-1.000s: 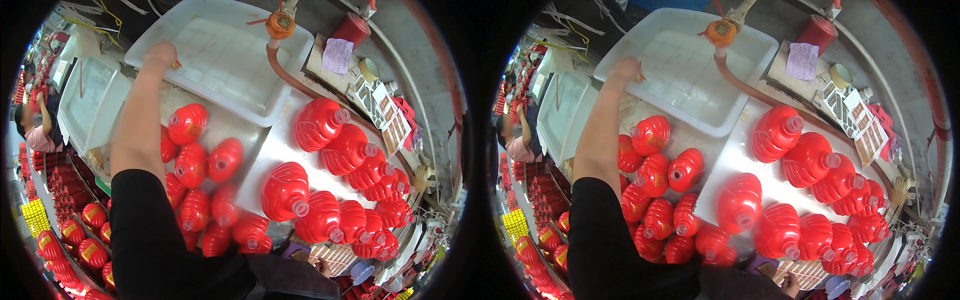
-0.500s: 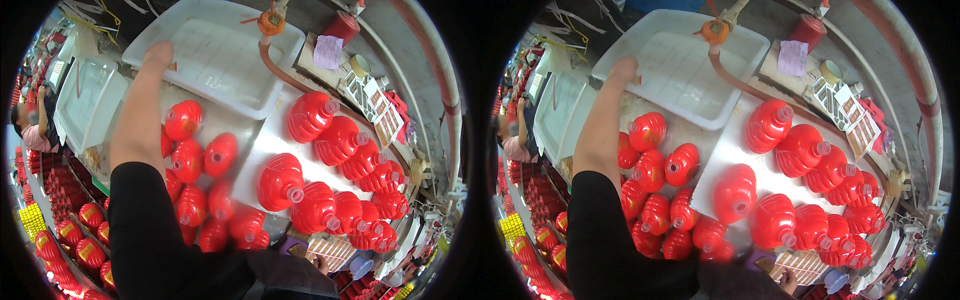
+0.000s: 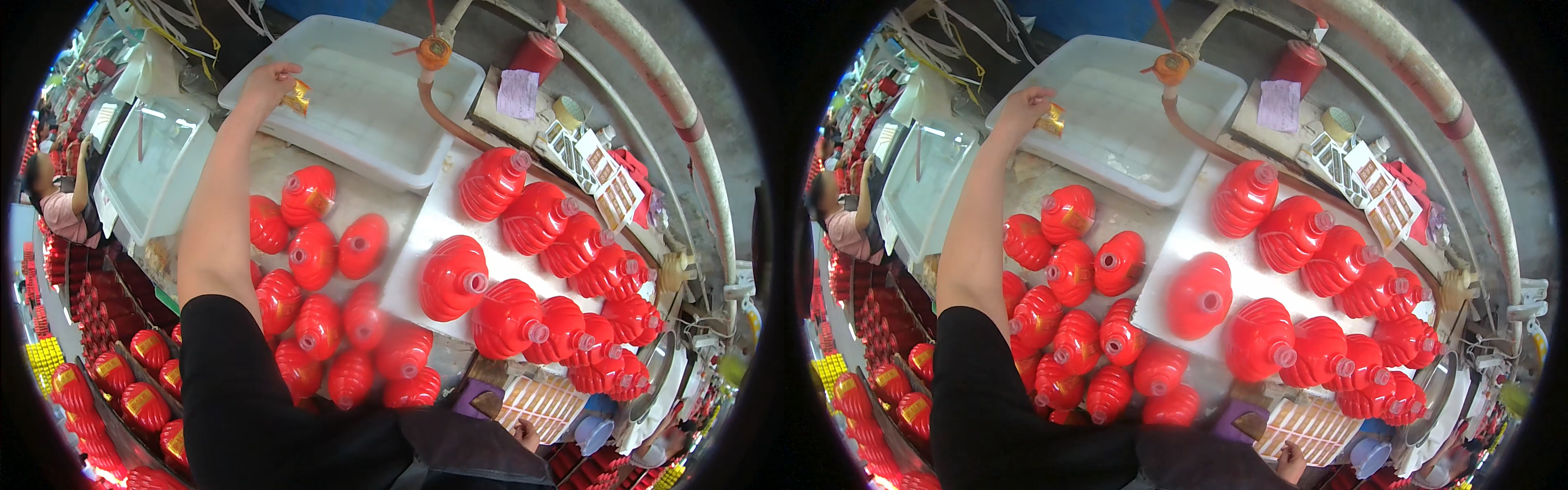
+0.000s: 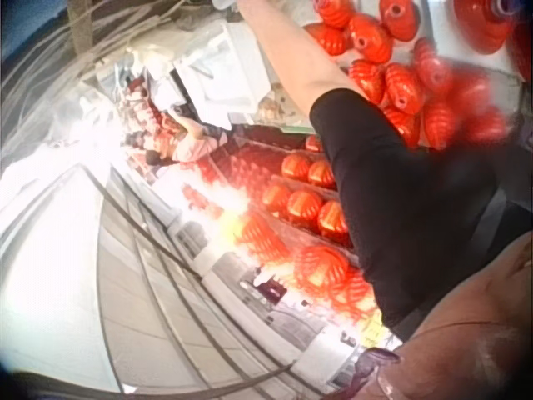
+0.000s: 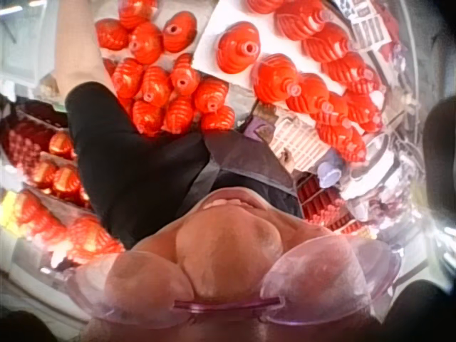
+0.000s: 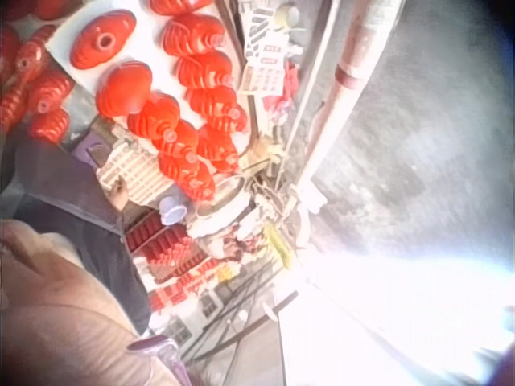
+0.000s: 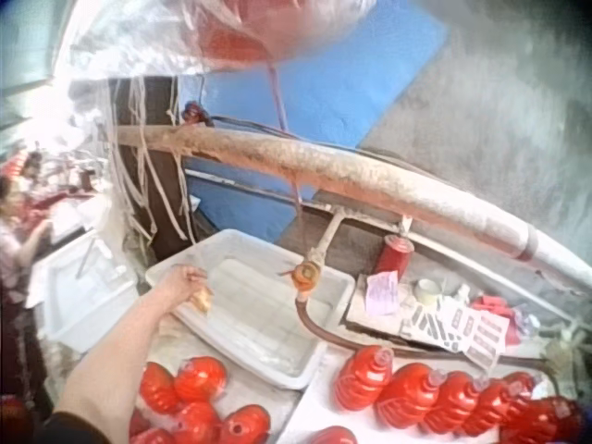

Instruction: The person repeatedly picks up red ribbed plastic bottles, applies gold labels to their sides, and places them on a tray. The person also handles a sheet of labels and a purple cutting tool during the process.

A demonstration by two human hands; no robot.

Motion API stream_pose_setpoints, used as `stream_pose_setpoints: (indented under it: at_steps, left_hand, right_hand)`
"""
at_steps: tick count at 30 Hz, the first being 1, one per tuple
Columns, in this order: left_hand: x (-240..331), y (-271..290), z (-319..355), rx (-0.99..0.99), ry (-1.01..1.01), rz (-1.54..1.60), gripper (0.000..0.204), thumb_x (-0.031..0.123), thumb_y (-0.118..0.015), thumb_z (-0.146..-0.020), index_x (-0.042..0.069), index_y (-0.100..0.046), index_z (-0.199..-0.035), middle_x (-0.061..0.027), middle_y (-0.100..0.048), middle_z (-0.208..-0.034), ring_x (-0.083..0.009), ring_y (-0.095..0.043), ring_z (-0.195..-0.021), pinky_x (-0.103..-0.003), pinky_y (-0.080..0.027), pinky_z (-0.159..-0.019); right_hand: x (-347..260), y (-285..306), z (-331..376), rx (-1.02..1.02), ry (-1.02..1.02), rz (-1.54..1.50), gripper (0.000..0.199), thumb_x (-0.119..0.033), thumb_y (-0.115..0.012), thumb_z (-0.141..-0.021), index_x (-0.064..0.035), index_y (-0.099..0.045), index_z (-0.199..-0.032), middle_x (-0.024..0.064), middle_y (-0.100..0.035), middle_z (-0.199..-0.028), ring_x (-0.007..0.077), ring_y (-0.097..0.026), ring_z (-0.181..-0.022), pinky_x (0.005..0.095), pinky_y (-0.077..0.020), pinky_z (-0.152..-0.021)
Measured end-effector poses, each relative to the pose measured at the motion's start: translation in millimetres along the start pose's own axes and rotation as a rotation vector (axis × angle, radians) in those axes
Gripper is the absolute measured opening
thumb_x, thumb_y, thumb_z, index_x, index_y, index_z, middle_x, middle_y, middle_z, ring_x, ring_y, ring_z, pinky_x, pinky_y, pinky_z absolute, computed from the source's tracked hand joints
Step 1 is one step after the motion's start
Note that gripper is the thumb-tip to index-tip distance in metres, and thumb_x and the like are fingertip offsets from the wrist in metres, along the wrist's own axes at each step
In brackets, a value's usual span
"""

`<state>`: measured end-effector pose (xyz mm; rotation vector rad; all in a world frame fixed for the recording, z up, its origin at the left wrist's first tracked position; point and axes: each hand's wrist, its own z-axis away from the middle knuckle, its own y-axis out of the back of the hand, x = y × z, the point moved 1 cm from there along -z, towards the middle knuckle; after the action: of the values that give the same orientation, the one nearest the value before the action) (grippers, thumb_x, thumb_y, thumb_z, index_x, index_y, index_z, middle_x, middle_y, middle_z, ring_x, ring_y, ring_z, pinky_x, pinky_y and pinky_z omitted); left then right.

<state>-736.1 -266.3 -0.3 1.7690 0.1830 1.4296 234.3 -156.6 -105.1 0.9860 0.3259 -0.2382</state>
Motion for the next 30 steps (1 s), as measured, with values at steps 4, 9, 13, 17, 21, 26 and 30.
stream_pose_setpoints:
  at_steps: [4, 9, 13, 17, 21, 26, 30]
  left_hand:
    - [54, 17, 30, -0.118, 0.060, 0.200, 0.035, 0.010, -0.066, -0.091, 0.009, -0.071, -0.125, 0.0033, -0.065, -0.094, -0.0073, -0.059, -0.081, -0.027, -0.050, -0.071]
    - [127, 13, 81, -0.274, -0.073, 0.350, 0.036, 0.011, -0.068, -0.091, 0.009, -0.068, -0.127, 0.0029, -0.065, -0.101, -0.0061, -0.058, -0.093, -0.022, -0.046, -0.079]
    - [187, -10, 141, -0.417, -0.158, 0.568, 0.036, 0.005, -0.070, -0.089, 0.004, -0.067, -0.125, -0.0004, -0.066, -0.102, -0.0058, -0.060, -0.093, -0.022, -0.049, -0.078]
    - [248, -38, 220, -0.559, -0.116, 0.733, 0.030, 0.004, -0.071, -0.091, 0.001, -0.068, -0.121, -0.0010, -0.070, -0.100, -0.0053, -0.063, -0.092, -0.020, -0.048, -0.076]
    - [309, -82, 301, -0.658, -0.126, 0.987, 0.030, 0.001, -0.072, -0.090, 0.000, -0.068, -0.119, -0.0040, -0.071, -0.100, -0.0066, -0.066, -0.088, -0.019, -0.051, -0.071]
    - [369, -146, 398, -0.776, 0.140, 1.269, 0.026, -0.003, -0.072, -0.090, 0.001, -0.069, -0.116, -0.0057, -0.072, -0.103, -0.0084, -0.067, -0.087, -0.021, -0.054, -0.071]
    - [395, -206, 463, -0.653, 0.404, 1.345, 0.023, -0.001, -0.070, -0.093, 0.005, -0.066, -0.116, 0.0020, -0.068, -0.091, -0.0019, -0.057, -0.067, -0.018, -0.046, -0.054]
  right_hand:
    - [-21, 1, 3, 0.018, 0.019, -0.125, 0.022, -0.001, -0.059, -0.096, 0.0019, -0.069, -0.116, 0.0057, -0.068, -0.082, 0.0087, -0.058, -0.062, 0.0272, -0.0481, -0.056]
    - [-125, 28, 14, 0.149, 0.409, 0.154, 0.017, -0.003, -0.065, -0.094, -0.0001, -0.070, -0.110, 0.0194, -0.069, -0.085, 0.0298, -0.066, -0.070, 0.0388, -0.0516, -0.063]
    - [-233, 65, 13, 0.140, 0.871, 0.080, 0.023, 0.006, -0.069, -0.085, -0.0020, -0.069, -0.107, 0.0179, -0.070, -0.091, 0.0355, -0.069, -0.083, 0.0409, -0.0540, -0.072]
    - [-306, 99, 12, 0.164, 1.169, 0.001, 0.032, 0.008, -0.074, -0.079, -0.0031, -0.070, -0.109, 0.0161, -0.072, -0.096, 0.0346, -0.070, -0.090, 0.0402, -0.0558, -0.076]
    - [-349, 117, 3, 0.166, 1.243, -0.317, 0.053, 0.002, -0.078, -0.076, -0.0006, -0.063, -0.126, 0.0206, -0.063, -0.133, 0.0365, -0.060, -0.126, 0.0431, -0.0471, -0.107]
    - [-344, 122, -4, -0.117, 1.016, -0.889, 0.063, -0.001, -0.076, -0.084, 0.0000, -0.052, -0.142, 0.0140, -0.058, -0.141, 0.0252, -0.058, -0.128, 0.0388, -0.0434, -0.112]
    - [-272, 134, -6, -0.442, 0.597, -1.367, 0.026, -0.003, -0.067, -0.097, -0.0008, -0.065, -0.123, 0.0081, -0.071, -0.117, 0.0171, -0.067, -0.110, 0.0308, -0.0542, -0.094]
